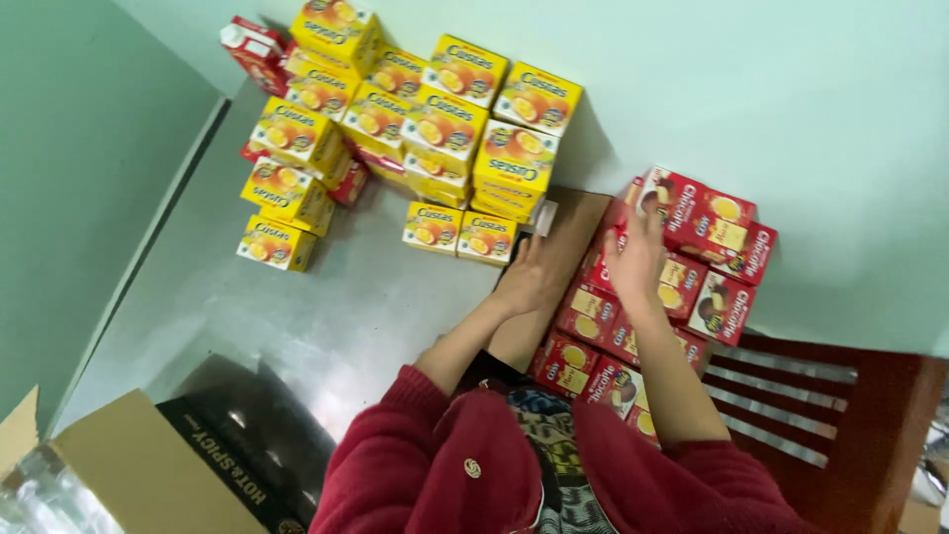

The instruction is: Organizing and stacking various snack boxes on a metal table.

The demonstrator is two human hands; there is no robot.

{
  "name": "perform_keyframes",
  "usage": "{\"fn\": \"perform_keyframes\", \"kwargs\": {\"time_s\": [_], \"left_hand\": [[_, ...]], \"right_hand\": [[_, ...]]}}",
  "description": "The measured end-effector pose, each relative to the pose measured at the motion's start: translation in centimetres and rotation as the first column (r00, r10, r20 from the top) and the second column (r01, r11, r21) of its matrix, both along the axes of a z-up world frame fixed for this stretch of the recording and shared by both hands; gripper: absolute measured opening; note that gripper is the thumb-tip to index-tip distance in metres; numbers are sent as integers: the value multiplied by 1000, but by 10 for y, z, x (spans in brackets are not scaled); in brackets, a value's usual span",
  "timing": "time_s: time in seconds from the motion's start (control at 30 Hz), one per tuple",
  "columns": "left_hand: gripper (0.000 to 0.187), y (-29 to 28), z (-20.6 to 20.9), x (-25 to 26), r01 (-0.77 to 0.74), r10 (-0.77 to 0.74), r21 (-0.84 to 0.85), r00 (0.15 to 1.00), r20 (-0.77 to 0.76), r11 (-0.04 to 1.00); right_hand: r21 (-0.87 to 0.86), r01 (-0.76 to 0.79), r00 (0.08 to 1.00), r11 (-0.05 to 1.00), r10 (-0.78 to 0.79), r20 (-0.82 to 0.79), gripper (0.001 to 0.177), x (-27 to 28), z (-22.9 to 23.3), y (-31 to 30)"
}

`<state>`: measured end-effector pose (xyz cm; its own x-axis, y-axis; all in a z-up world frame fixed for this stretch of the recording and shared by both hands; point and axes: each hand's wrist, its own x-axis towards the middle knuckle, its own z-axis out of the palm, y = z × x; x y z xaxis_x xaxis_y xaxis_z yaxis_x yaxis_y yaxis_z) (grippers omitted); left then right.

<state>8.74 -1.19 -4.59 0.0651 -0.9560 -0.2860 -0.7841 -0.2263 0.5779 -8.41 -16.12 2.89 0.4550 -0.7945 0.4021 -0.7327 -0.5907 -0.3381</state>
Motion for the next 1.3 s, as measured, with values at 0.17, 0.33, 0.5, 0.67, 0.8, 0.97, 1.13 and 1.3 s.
{"fn": "perform_keyframes", "kwargs": {"time_s": [0.17, 0.33, 0.5, 0.67, 0.8, 0.97, 1.13, 1.3], "left_hand": [[95, 61, 33, 102, -233, 237, 66, 970, -49, 970], [77, 117, 25, 223, -615, 609, 4, 782, 132, 789], [97, 135, 98, 313, -767, 807, -258, 578, 119, 588], [126, 117, 98, 379, -786, 856, -374, 514, 45, 492], [146, 95, 78, 414, -779, 833, -325, 550, 57, 536], [138, 85, 91, 415, -775, 814, -266, 577, 76, 574], [149, 98, 105, 386, -784, 868, -406, 494, 52, 470], [144, 130, 177, 297, -793, 816, -349, 566, -119, 499]], "right_hand": [[171, -184, 979, 968, 196, -53, 44, 82, -47, 47], [450, -346, 873, 823, 458, -168, 45, 181, -71, 105], [572, -435, 746, 695, 634, -203, 53, 275, -63, 149], [665, -461, 664, 588, 726, -181, 62, 324, 62, 179], [707, -446, 666, 549, 731, -148, 64, 340, 89, 184], [720, -369, 680, 588, 698, -222, 64, 339, 61, 180], [773, -409, 797, 485, 602, 44, 60, 322, 5, 168], [910, -413, 909, 42, -40, 415, 66, 299, 14, 160]]}}
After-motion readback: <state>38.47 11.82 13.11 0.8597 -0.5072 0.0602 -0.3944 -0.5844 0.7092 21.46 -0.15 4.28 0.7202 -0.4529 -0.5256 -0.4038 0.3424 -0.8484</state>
